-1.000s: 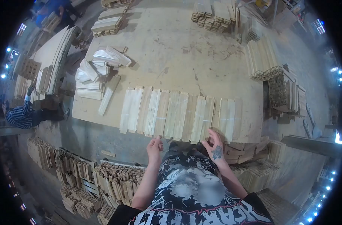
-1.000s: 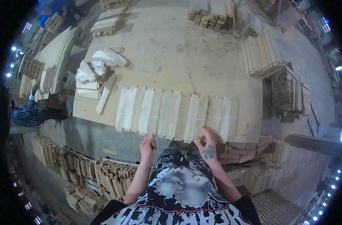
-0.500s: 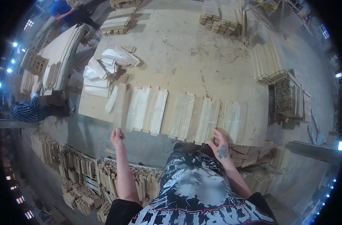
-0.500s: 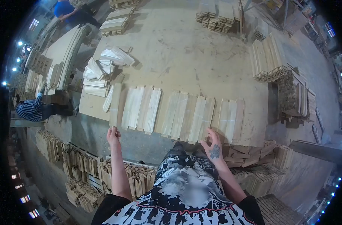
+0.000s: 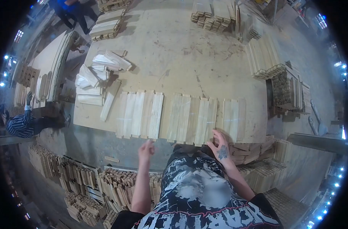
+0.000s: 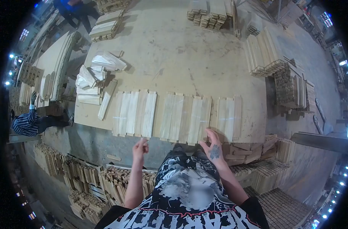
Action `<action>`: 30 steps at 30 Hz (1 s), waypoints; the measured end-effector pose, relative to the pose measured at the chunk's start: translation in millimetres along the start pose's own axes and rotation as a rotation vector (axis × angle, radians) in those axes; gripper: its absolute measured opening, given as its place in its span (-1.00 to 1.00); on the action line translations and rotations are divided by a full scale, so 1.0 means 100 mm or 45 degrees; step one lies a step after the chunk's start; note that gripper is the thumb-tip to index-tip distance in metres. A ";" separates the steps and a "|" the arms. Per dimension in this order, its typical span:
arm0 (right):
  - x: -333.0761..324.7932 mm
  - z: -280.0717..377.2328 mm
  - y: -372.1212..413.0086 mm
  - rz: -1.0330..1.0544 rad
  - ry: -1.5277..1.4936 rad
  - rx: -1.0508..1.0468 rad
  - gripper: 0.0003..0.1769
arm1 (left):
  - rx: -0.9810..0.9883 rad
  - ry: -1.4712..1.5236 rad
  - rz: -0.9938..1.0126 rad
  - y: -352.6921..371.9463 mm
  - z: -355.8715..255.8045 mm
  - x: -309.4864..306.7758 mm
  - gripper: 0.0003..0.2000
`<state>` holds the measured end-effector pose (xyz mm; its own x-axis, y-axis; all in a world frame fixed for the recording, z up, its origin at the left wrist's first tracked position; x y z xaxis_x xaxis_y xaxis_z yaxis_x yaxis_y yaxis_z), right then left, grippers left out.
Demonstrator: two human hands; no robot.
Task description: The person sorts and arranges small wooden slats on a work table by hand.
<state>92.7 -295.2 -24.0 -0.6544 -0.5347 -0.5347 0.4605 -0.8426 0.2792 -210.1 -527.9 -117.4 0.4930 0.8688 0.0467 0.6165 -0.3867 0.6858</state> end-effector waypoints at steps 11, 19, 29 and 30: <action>-0.10 -0.07 0.02 0.064 -0.024 -0.086 -0.33 | 0.192 0.235 0.164 0.41 -0.39 0.47 -0.74; -0.14 -0.03 0.00 0.114 -0.043 -0.120 -0.34 | 0.427 0.267 0.027 0.54 -0.86 0.19 -0.75; -0.23 -0.10 0.20 0.111 -0.095 0.002 -0.37 | 0.562 0.047 -0.292 -0.24 -1.15 -0.96 -0.73; -0.23 -0.09 0.21 0.108 -0.100 -0.004 -0.37 | 0.537 0.031 -0.256 -0.35 -1.21 -1.13 -0.72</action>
<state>123.5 -300.1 -13.1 -0.6580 -0.6075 -0.4449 0.5178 -0.7940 0.3184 -361.4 -574.9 -58.3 0.3269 0.9444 -0.0360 0.8964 -0.2977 0.3284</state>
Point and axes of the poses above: each hand's wrist, its own y-axis away from the middle knuckle, its own x-axis out of the palm, z = x × y, the point moved 3 cm from there along -y, towards the middle knuckle, and after that the axes turned 2 degrees about y, right-handed, at the moved point
